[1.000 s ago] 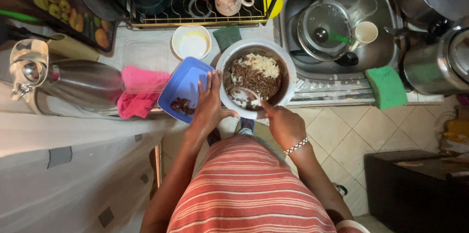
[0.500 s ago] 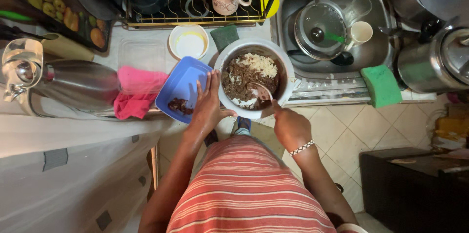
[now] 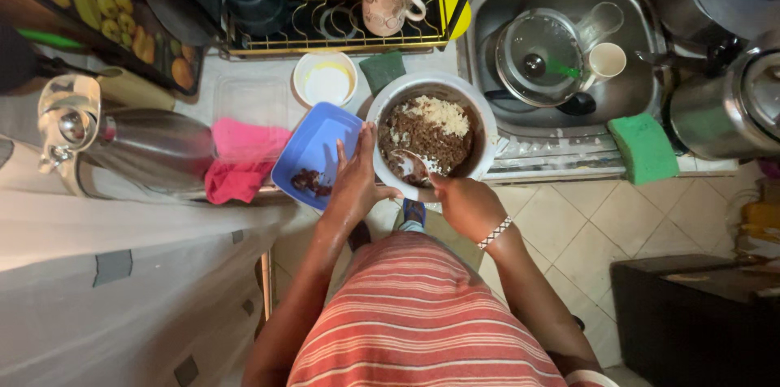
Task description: The person rinses a large metal cooking pot under the tap in the sink, carries it to a small table, and then uses a serving spoon to scoop a rice and bean mixture from the pot into a blue plastic container, repeatedly filling the container.
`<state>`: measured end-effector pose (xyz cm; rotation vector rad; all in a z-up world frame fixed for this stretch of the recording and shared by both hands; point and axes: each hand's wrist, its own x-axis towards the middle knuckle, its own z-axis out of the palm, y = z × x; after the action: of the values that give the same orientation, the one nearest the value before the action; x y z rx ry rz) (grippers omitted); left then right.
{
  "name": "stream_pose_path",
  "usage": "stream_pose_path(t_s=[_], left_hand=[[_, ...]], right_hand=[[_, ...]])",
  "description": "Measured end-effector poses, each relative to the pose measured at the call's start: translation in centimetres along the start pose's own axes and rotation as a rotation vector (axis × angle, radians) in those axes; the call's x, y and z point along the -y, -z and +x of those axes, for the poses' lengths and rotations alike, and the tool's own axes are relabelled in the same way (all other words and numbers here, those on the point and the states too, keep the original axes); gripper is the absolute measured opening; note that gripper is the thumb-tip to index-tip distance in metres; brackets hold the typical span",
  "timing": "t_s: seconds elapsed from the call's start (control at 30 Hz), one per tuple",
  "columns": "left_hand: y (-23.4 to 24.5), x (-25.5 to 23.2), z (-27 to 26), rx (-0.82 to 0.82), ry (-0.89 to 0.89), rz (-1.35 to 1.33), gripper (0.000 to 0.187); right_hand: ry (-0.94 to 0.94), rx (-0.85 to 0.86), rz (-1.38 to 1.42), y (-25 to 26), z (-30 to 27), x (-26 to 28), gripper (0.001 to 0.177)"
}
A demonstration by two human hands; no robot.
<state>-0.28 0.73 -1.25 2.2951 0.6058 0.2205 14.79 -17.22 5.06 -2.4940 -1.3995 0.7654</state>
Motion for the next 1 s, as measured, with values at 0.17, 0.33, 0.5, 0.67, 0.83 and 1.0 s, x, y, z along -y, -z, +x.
stream_pose_path(t_s=[0.17, 0.33, 0.5, 0.67, 0.83, 1.0], left_hand=[[0.5, -0.4, 0.1, 0.007, 0.016, -0.001, 0.152], [0.8, -0.9, 0.2, 0.021, 0.047, 0.000, 0.152], [1.3, -1.5, 0.2, 0.037, 0.067, 0.002, 0.150], [1.7, -2.1, 0.3, 0.025, 0.050, -0.007, 0.146], [2.0, -2.1, 0.1, 0.036, 0.034, -0.022, 0.144], [2.0, -1.9, 0.1, 0.028, 0.026, -0.056, 0.143]], right_hand=[[-0.057, 0.009, 0.215, 1.9, -0.4, -1.7, 0.036], [-0.080, -0.010, 0.352, 3.3, -1.4, -3.8, 0.035], [-0.175, -0.082, 0.215, 2.6, -2.4, -3.7, 0.035], [-0.144, -0.132, 0.184, 0.6, -2.4, -2.2, 0.038], [-0.091, -0.116, 0.039, -1.7, -1.3, -0.4, 0.055], [-0.019, -0.117, -0.006, -2.8, -0.2, 0.5, 0.055]])
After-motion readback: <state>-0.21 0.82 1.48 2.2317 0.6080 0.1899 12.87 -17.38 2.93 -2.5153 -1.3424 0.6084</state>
